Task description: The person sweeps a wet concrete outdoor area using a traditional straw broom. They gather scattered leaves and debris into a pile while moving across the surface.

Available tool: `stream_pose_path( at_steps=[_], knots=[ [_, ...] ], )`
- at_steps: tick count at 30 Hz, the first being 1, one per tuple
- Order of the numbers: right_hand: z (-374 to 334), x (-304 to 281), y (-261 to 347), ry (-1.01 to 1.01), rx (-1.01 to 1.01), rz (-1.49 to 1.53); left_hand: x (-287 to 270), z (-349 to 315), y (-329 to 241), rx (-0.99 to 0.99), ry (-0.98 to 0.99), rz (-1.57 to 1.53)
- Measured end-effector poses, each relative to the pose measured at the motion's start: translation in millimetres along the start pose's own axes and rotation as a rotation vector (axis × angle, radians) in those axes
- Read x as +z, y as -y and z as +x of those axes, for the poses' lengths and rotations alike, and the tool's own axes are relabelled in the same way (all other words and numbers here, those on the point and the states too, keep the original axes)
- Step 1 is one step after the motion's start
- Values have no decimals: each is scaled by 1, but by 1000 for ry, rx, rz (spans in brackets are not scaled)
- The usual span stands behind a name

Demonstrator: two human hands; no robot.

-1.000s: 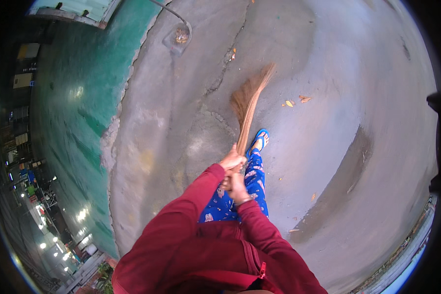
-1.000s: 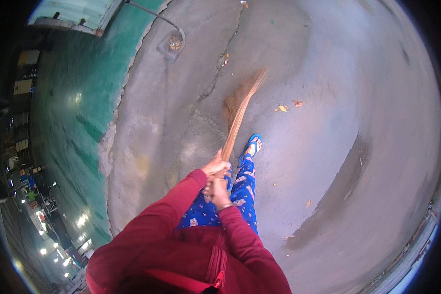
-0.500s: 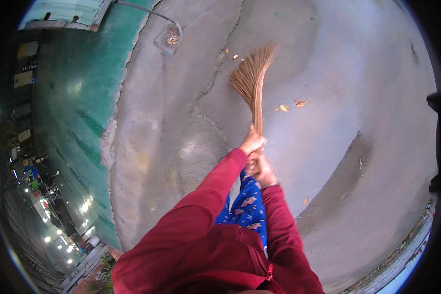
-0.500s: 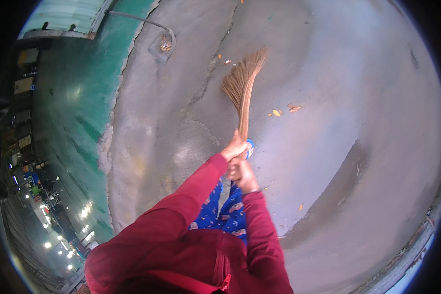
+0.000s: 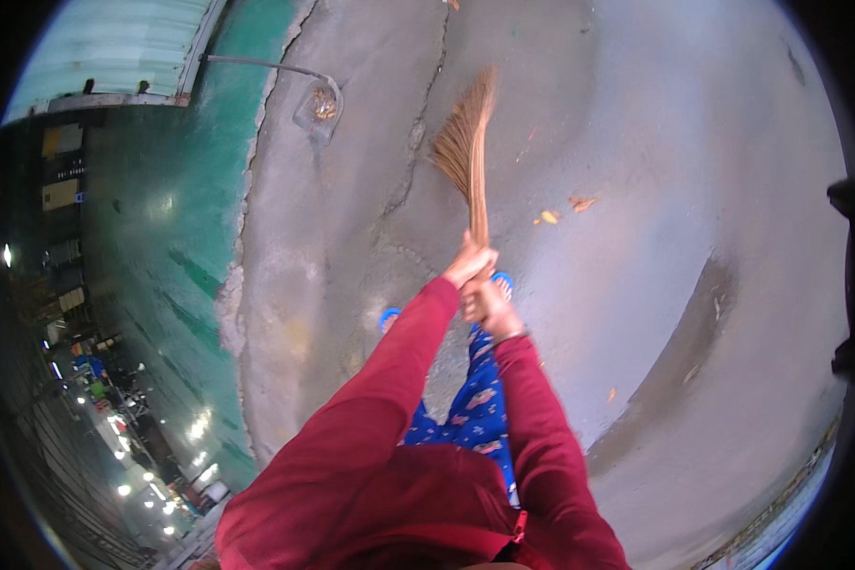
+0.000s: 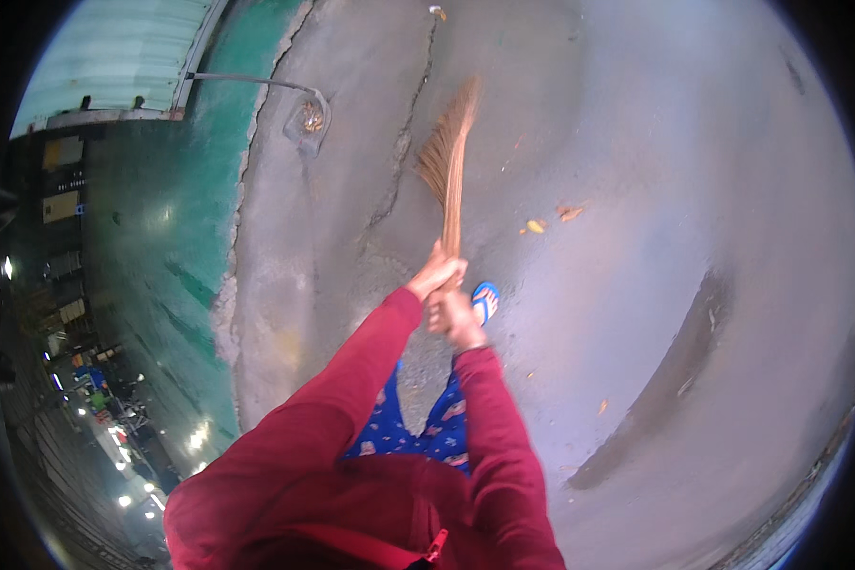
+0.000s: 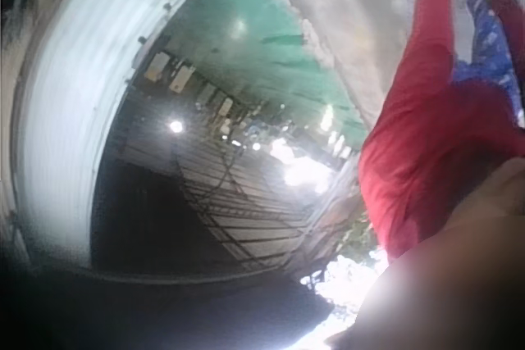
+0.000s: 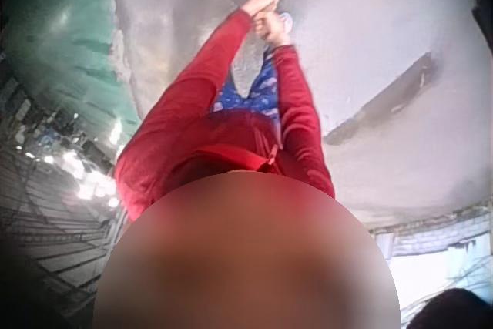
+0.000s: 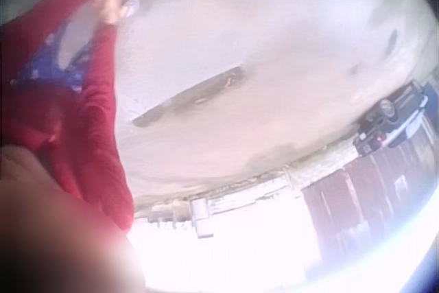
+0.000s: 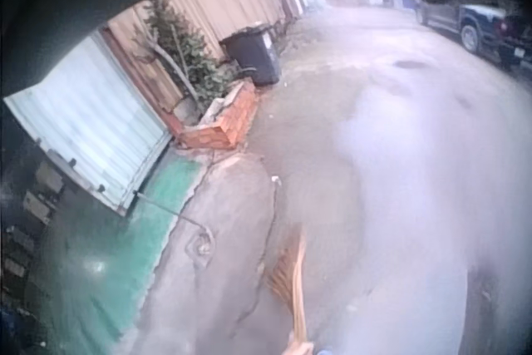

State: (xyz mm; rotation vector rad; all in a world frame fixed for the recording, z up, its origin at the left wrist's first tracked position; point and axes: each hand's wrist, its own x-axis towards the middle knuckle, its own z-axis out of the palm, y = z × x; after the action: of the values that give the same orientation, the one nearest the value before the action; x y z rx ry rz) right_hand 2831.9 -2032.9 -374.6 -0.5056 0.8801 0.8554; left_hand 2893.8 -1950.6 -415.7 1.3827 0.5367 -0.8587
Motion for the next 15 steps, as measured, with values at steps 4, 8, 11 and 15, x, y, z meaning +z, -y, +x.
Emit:
stream_pose_path(
  at_steps=[4, 8, 11, 15],
  knots=[
    [-19, 65, -55, -146, -166, -80, -29, -64, -23, -98, -18, 89],
    [-9, 45, -68, -19, -41, 88, -32, -53, -8, -186, -134, 275],
    [-18, -15, -75, 175, -162, 419, 2, -23, 43, -125, -140, 400],
    [-111, -59, -147, -236, -73, 640, 85, -98, 136, -111, 173, 996]
  ],
)
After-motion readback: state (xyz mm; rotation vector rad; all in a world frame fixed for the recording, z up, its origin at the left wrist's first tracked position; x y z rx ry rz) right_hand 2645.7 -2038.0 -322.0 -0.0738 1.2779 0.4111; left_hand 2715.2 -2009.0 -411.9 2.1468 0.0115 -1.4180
